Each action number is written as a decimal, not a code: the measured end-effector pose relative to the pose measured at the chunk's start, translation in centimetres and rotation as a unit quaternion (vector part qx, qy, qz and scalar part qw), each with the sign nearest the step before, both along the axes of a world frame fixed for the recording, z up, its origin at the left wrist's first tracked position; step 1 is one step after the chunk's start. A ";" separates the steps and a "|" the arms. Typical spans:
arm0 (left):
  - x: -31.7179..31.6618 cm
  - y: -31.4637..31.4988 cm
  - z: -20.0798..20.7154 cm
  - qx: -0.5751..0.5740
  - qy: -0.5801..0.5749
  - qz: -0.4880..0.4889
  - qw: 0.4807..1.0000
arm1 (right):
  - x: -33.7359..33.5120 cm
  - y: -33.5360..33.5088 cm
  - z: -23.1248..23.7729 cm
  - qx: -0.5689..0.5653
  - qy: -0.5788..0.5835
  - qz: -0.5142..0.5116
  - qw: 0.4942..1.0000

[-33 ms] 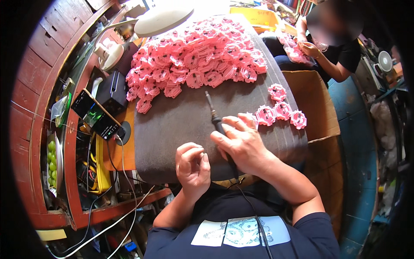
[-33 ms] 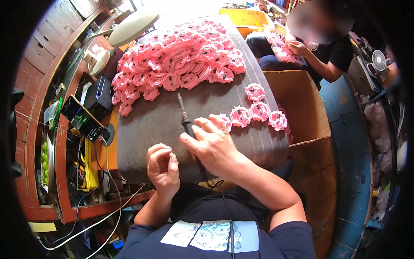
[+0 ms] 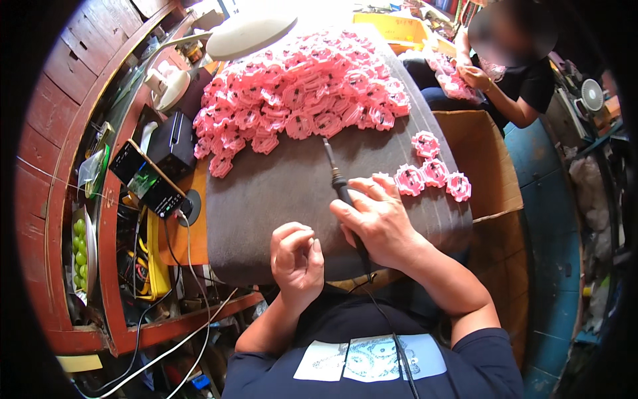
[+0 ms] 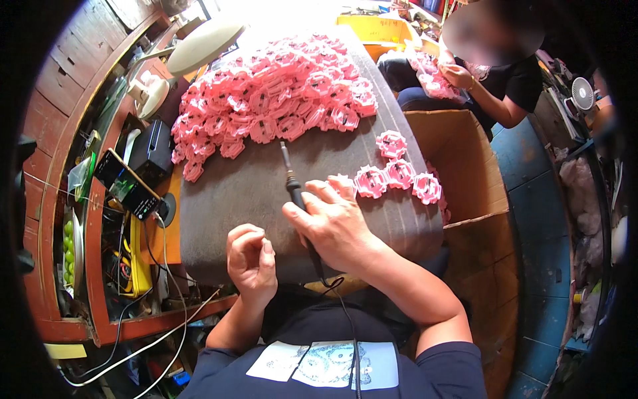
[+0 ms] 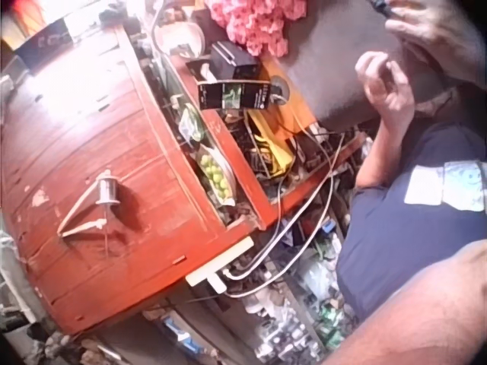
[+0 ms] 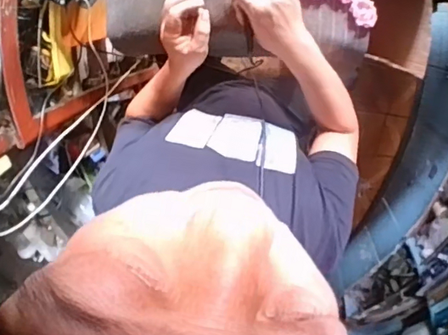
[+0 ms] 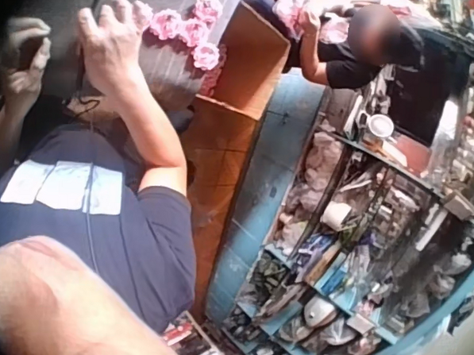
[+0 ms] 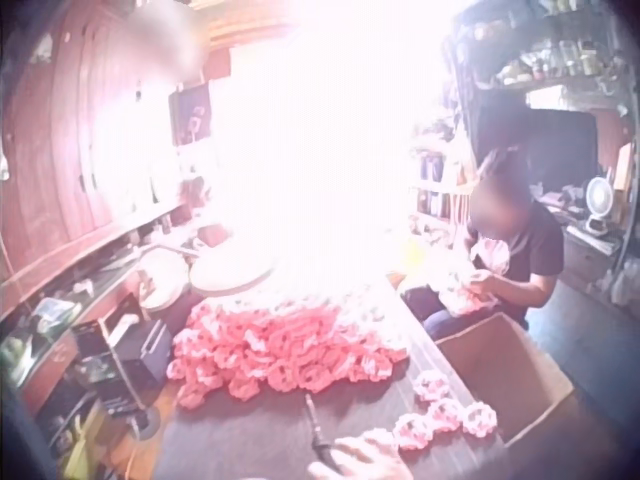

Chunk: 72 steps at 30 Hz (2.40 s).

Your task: The person uses a soldering iron to attach small components to pink plastic pieces on a workbench. They repeatedly pick up a piece, apply solder, and place it back among many similar items.

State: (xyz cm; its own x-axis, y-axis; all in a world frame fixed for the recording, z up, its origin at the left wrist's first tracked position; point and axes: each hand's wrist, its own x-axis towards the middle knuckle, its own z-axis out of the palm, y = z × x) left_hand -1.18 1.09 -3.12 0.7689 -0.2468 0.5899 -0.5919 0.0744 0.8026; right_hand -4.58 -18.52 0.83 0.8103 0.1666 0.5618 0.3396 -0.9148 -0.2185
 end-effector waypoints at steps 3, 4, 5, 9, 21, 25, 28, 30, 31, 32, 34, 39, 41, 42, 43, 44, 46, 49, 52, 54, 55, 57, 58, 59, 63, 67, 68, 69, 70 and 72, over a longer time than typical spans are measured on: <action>0.3 -0.1 0.2 0.020 -0.035 0.012 0.999 | -0.2 -2.9 0.6 -0.011 0.004 -0.032 0.999; 0.2 -0.1 0.3 0.029 -0.040 0.014 0.999 | -0.5 -3.9 0.6 -0.010 0.002 -0.041 0.999; 0.1 -0.1 0.2 0.036 -0.045 0.010 0.998 | -0.8 -5.0 0.7 -0.009 0.005 -0.046 0.999; 0.0 -0.5 0.3 0.066 -0.057 0.008 0.996 | -2.5 -9.8 0.7 0.008 0.016 -0.077 0.997; 1.6 -2.5 3.3 0.174 -0.059 -0.037 0.982 | 0.2 -13.8 1.9 0.028 -0.044 -0.123 0.991; 4.9 -6.1 6.6 0.320 -0.156 -0.102 0.929 | 2.9 -15.2 1.1 0.067 0.007 -0.125 0.990; 7.7 -9.5 8.1 0.331 -0.217 -0.122 0.910 | 2.4 -16.6 0.4 0.032 -0.056 -0.139 0.988; 10.0 -11.9 8.8 0.325 -0.266 -0.110 0.901 | 1.3 -17.2 0.5 0.016 -0.023 -0.202 0.979; 11.5 -13.6 8.8 0.318 -0.279 -0.104 0.900 | 0.9 -17.4 0.5 0.001 -0.029 -0.226 0.974; 12.4 -14.8 9.1 0.313 -0.295 -0.095 0.898 | 1.0 -17.7 0.6 0.008 -0.036 -0.233 0.972; 12.5 -15.8 9.7 0.307 -0.298 -0.114 0.897 | 2.4 -17.8 1.2 0.039 -0.086 -0.191 0.977; 10.6 -16.0 8.9 0.309 -0.318 -0.098 0.891 | 10.4 -19.9 0.2 0.195 -0.110 -0.052 0.973; 13.1 -17.5 9.1 0.323 -0.310 -0.018 0.894 | 13.8 -20.4 -0.6 0.236 -0.091 -0.044 0.967; 14.6 -18.5 9.3 0.334 -0.314 0.012 0.888 | 15.0 -20.9 -1.1 0.254 -0.071 -0.057 0.963; 16.6 -19.3 8.6 0.362 -0.322 0.046 0.873 | 16.6 -20.7 -1.5 0.253 -0.081 -0.048 0.963; 18.4 -20.1 7.6 0.390 -0.327 0.077 0.857 | 17.8 -20.4 -2.1 0.262 -0.083 -0.040 0.961; 19.5 -21.3 7.8 0.426 -0.300 0.098 0.848 | 19.0 -20.6 -2.0 0.272 -0.091 -0.037 0.957; 20.6 -21.8 7.3 0.489 -0.261 0.072 0.829 | 20.2 -20.8 -1.6 0.274 -0.064 -0.052 0.958; 19.4 -21.9 7.1 0.477 -0.252 0.070 0.839 | 19.9 -21.8 -2.0 0.262 -0.057 -0.041 0.962; 19.6 -21.8 5.3 0.428 -0.298 0.111 0.846 | 19.6 -22.0 -2.2 0.252 -0.031 -0.039 0.967; 19.2 -21.5 5.6 0.433 -0.288 0.099 0.849 | 19.4 -21.6 -2.1 0.233 -0.042 -0.033 0.971; 18.2 -20.7 6.3 0.440 -0.267 0.074 0.854 | 18.4 -20.8 -2.2 0.215 -0.035 -0.045 0.975; 18.1 -20.2 6.4 0.435 -0.269 0.064 0.857 | 17.9 -20.0 -1.7 0.222 -0.030 -0.041 0.974; 18.0 -19.7 6.2 0.432 -0.270 0.053 0.859 | 17.4 -19.2 -1.4 0.231 -0.025 -0.036 0.972; 16.6 -17.9 6.4 0.416 -0.285 0.016 0.864 | 15.2 -17.0 -1.0 0.239 -0.050 -0.027 0.969; 15.1 -15.1 6.3 0.405 -0.313 -0.009 0.859 | 12.5 -14.1 -0.7 0.240 -0.024 -0.045 0.969; 14.7 -14.3 6.3 0.402 -0.320 -0.013 0.858 | 12.0 -13.4 -0.8 0.235 -0.020 -0.048 0.971; 14.4 -13.6 6.1 0.371 -0.341 -0.002 0.864 | 11.6 -13.0 -1.2 0.223 -0.028 -0.024 0.974; 14.0 -13.0 6.2 0.368 -0.343 -0.021 0.864 | 10.8 -12.4 -1.2 0.222 -0.021 -0.026 0.975; 13.3 -11.8 6.6 0.363 -0.345 -0.059 0.864 | 9.1 -11.2 -0.6 0.219 -0.007 -0.030 0.975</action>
State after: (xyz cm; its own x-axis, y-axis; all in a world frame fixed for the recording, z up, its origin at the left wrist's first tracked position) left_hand 12.11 -10.74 3.49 0.2411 -0.7969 0.5538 -0.9703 -0.2080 0.1231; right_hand 4.50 -29.71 0.18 0.8032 -0.1388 0.5793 0.2947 -0.7525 -0.5889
